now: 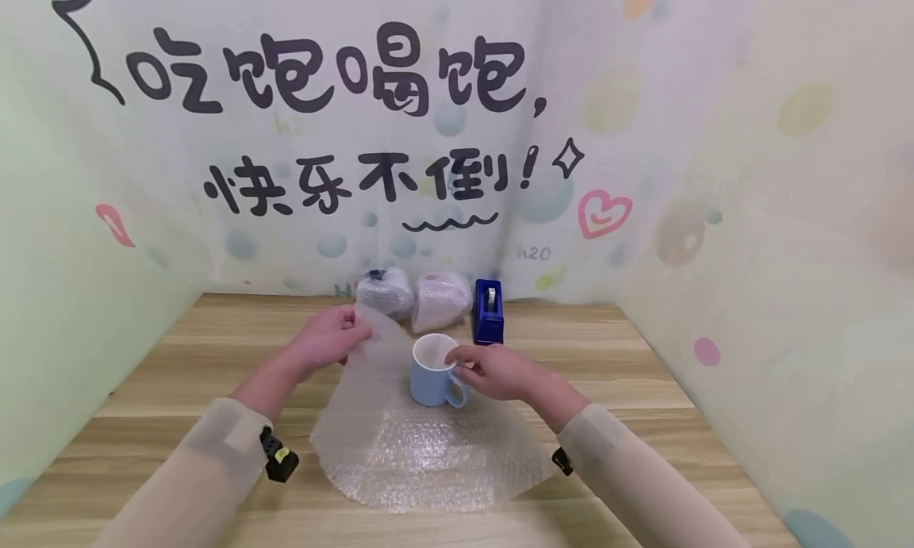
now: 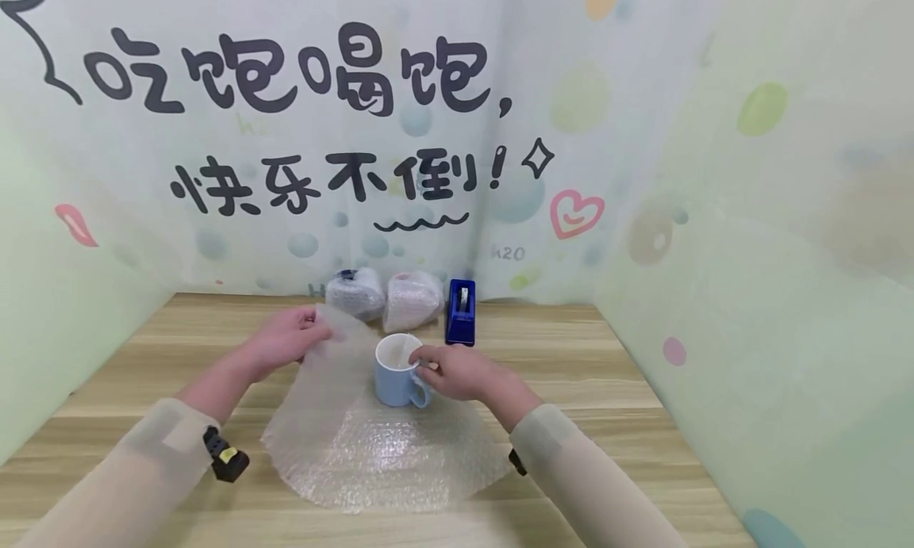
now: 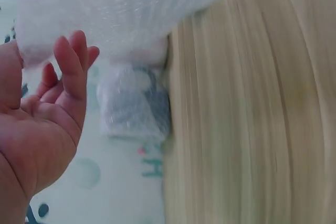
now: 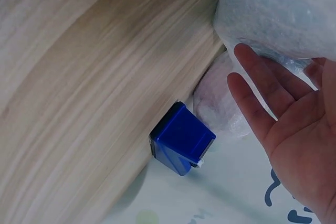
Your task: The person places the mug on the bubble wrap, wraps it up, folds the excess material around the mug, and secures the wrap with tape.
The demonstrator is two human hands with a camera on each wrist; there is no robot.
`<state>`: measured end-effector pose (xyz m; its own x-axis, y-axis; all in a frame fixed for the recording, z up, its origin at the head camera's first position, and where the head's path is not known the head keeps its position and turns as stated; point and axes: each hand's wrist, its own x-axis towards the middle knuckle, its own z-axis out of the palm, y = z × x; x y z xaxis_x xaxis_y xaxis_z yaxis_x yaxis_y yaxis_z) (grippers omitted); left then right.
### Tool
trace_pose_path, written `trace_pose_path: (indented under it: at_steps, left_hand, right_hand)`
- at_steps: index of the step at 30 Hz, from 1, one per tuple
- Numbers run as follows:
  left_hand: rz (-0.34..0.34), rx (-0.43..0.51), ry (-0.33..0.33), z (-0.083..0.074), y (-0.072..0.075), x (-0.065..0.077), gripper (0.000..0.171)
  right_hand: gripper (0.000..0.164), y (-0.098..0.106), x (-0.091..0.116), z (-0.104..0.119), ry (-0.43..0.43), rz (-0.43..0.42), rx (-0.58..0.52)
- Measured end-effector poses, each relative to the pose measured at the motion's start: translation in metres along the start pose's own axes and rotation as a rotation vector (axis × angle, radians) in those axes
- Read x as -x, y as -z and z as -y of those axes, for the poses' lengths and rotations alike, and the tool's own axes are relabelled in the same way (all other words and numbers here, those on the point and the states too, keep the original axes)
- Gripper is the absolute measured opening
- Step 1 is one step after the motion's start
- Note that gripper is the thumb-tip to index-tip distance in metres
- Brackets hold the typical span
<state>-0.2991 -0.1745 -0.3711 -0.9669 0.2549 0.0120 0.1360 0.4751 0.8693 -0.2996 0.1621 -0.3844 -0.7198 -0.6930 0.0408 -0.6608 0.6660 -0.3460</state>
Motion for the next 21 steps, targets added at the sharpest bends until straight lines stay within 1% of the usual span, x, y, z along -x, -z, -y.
trace_pose_path:
  at_steps: [4,7,10,14,16,18,19,21]
  left_hand:
    - [0.012,0.040,-0.057,-0.012,-0.015,-0.002,0.018]
    - [0.038,0.084,-0.091,-0.018,-0.026,-0.002,0.019]
    - [0.081,0.131,-0.115,-0.021,-0.036,-0.004,0.019]
    - [0.171,0.142,-0.147,-0.023,-0.046,-0.007,0.021]
    - [0.232,0.103,-0.153,-0.024,-0.048,-0.006,0.026]
    - [0.277,0.034,-0.175,-0.024,-0.048,-0.005,0.032]
    - [0.289,-0.026,-0.204,-0.023,-0.048,-0.004,0.032]
    - [0.294,-0.168,-0.301,-0.020,-0.047,-0.003,0.032]
  right_hand:
    - [0.029,0.000,0.001,0.001,0.002,-0.003,-0.003]
    - [0.029,0.000,0.001,0.001,0.004,-0.008,-0.001]
    - [0.028,0.000,0.001,0.001,0.004,-0.013,0.001]
    - [0.028,-0.001,0.002,0.001,-0.003,-0.014,0.000]
    - [0.027,-0.001,0.002,0.000,-0.003,-0.016,0.002]
    - [0.027,-0.002,0.002,0.000,0.000,-0.019,0.004]
    - [0.027,-0.003,0.001,0.000,0.002,-0.020,0.007]
    - [0.025,-0.003,0.001,-0.001,0.011,-0.026,0.012]
